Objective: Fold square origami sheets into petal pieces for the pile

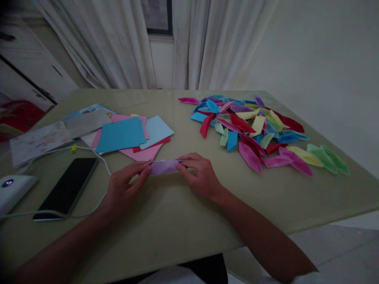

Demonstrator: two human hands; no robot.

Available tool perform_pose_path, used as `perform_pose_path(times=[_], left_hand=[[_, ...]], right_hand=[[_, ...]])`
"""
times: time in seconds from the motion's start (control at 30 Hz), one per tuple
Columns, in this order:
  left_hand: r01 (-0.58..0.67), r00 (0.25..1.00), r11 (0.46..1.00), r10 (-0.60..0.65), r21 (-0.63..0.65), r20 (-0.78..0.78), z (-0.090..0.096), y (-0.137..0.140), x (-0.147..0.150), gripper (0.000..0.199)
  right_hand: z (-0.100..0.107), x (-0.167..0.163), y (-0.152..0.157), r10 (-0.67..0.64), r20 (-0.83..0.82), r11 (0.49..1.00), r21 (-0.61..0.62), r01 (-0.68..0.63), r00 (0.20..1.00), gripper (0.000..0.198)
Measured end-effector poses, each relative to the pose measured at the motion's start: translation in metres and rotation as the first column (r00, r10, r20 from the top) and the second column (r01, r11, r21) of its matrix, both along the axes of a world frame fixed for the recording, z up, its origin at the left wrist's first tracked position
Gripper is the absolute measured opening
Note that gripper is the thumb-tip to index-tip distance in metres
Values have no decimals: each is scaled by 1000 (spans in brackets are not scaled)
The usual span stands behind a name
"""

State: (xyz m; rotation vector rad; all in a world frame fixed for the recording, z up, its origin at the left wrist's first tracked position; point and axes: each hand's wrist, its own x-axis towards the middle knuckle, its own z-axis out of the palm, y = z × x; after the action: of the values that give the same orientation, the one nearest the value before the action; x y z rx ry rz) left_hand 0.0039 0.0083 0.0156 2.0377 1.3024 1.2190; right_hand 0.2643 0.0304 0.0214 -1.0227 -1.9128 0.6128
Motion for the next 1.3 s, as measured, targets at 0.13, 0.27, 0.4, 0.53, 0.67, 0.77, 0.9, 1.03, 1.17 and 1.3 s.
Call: perform_pose_path(times=[0.13,0.27,0.4,0.53,0.67,0.77,0.9,1.03,1.17,1.3], left_hand=[[-28,1000,998,29,-52,8,-3,-2,2,18],[-35,999,997,35,-68,7,-7,-1,0,15],[47,995,997,-41,55,-95,-12,4,-7,16],[147,974,981,-121,125,-192,-17,9,-13,27],[153,962,976,-110,158,-251,-20,11,-16,31],[142,960,977,-96,158,-264,-16,11,-17,27],[138,964,979,-98,148,-248,-9,11,-16,22],[151,969,974,-112,170,-220,-8,12,-16,23],[148,971,972,-107,181,-215,-8,11,-18,23],[131,973,974,-91,185,-211,-8,11,-19,21]], right_hand=[[-1,-4,-2,-49,2,997,54,48,999,9],[-1,-5,-4,-60,7,995,74,59,998,7],[-3,-5,-4,-52,35,992,115,48,998,4],[-4,-5,-2,-38,83,990,142,26,996,5],[-2,-2,-1,-9,111,988,151,-8,994,5],[-1,3,-1,66,167,985,147,-91,984,20],[0,6,2,172,228,961,177,-214,959,33],[0,6,4,163,221,963,178,-204,961,31],[0,7,4,151,216,963,188,-193,965,18],[0,7,2,138,220,964,193,-182,966,18]])
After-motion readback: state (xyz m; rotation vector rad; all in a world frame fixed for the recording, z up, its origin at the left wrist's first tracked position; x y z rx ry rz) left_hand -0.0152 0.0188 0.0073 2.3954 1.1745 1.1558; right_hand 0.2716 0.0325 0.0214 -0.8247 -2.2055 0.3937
